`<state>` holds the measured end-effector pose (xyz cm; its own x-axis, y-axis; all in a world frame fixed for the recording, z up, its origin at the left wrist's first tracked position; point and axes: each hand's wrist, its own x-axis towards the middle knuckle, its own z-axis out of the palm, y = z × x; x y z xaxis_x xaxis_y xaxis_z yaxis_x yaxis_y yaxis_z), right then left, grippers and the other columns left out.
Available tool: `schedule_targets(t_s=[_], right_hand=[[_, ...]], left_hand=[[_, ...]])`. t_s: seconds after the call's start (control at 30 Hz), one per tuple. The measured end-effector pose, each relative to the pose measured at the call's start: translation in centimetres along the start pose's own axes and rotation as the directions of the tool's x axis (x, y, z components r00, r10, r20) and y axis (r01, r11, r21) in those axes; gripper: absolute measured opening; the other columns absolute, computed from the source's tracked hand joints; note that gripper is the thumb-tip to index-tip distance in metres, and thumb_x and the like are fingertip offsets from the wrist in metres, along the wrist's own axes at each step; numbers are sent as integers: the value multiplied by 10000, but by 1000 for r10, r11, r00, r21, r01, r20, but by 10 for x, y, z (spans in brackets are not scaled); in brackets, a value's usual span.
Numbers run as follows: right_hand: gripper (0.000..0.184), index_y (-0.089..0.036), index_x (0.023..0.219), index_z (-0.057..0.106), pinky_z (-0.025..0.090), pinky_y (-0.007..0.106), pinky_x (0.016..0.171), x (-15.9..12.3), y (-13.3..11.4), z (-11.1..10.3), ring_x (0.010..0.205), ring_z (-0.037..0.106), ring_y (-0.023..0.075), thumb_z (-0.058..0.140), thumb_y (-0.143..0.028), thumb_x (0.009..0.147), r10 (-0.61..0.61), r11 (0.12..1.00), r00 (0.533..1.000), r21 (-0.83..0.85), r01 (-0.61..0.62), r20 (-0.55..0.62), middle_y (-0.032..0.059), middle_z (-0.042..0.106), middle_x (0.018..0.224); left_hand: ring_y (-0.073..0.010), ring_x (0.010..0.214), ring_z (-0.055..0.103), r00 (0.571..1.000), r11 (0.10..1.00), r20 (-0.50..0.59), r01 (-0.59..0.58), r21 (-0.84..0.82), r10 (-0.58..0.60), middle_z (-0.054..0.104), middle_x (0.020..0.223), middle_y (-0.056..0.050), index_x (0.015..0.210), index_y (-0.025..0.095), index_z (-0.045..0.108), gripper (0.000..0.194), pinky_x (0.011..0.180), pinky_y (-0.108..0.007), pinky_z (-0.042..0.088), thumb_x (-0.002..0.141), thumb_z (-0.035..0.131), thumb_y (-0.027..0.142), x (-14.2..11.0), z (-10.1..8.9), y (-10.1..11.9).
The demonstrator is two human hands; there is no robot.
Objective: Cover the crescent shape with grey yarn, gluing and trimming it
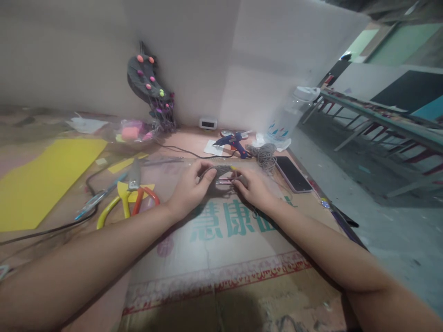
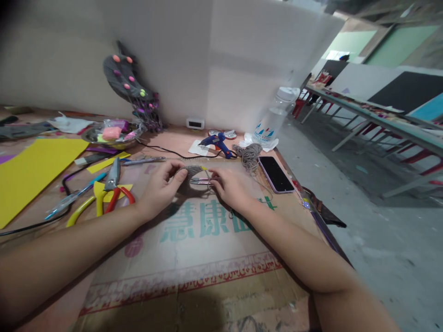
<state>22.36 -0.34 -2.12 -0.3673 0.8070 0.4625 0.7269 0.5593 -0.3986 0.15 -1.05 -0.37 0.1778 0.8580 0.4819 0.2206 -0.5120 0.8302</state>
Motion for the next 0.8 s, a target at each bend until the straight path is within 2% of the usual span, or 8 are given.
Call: schedule_targets(t_s=[0.2, 0.33, 0.43, 0.53, 0.6, 0.67, 0.73, 0.8], right_hand=[[227, -151, 1084, 689, 479, 369, 859, 1, -1, -1, 931, 610, 229, 549, -249, 935, -98, 987, 986, -114, 114, 132, 131, 677, 1003], [261, -179, 1100, 693, 473, 366, 833, 2, -1, -11, 904, 619, 233, 487, -236, 949, 3, 983, 990, -180, 24, 144, 124, 687, 977], [279, -179, 1119, 666, 478, 361, 813, 8, 14, -18, 865, 623, 220, 487, -192, 905, 210, 978, 977, -4, -210, 32, 106, 693, 973], [347, -168, 1137, 600, 472, 312, 677, 17, 37, -28, 671, 569, 158, 474, -159, 814, 419, 845, 908, 374, -382, -20, 51, 645, 855], [387, -176, 1096, 574, 438, 282, 611, 22, 49, -37, 603, 508, 130, 482, -149, 722, 467, 754, 884, 533, -383, -25, 11, 585, 794], [368, -192, 1012, 577, 404, 273, 579, 25, 53, -47, 580, 465, 127, 481, -149, 659, 475, 719, 879, 600, -353, -52, -12, 521, 724], [284, -207, 914, 591, 368, 276, 547, 26, 49, -58, 554, 427, 137, 477, -161, 658, 481, 690, 873, 649, -321, -80, -20, 451, 646], [164, -212, 831, 610, 320, 278, 510, 24, 37, -66, 531, 390, 142, 483, -197, 729, 473, 687, 879, 651, -321, -65, -11, 407, 611]], left_hand=[[-153, 856, 609, 997, 992, 37, 71, -105, -68, 652, 941, -12, 969, 202, 562, 166, 739, -251, 478, 922, 528, 358, 0, 1, -3], [-163, 879, 613, 996, 995, 63, 69, -72, -65, 657, 973, -18, 998, 204, 574, 201, 745, -257, 481, 925, 528, 386, -2, 1, -3], [-165, 885, 611, 998, 999, 60, 38, -33, -36, 659, 976, -18, 1004, 204, 580, 197, 759, -263, 480, 926, 528, 378, -3, 0, -2], [-174, 891, 613, 998, 999, 60, 29, 20, -30, 663, 975, -26, 1006, 202, 588, 192, 779, -278, 483, 922, 534, 367, -4, -1, -2], [-179, 883, 616, 997, 998, 62, 33, 46, -36, 664, 965, -28, 1008, 203, 593, 195, 784, -286, 487, 921, 537, 369, -4, -1, -2], [-175, 865, 617, 997, 998, 64, 31, 58, -35, 664, 944, -21, 1002, 208, 597, 187, 786, -287, 490, 922, 539, 367, -5, -1, -3], [-168, 845, 615, 998, 997, 62, 27, 67, -31, 663, 921, -14, 992, 214, 603, 173, 781, -283, 491, 923, 543, 361, -5, -1, -3], [-166, 833, 614, 998, 997, 63, 23, 77, -28, 664, 908, -10, 986, 219, 610, 165, 768, -281, 494, 925, 544, 358, -5, -2, -2]])
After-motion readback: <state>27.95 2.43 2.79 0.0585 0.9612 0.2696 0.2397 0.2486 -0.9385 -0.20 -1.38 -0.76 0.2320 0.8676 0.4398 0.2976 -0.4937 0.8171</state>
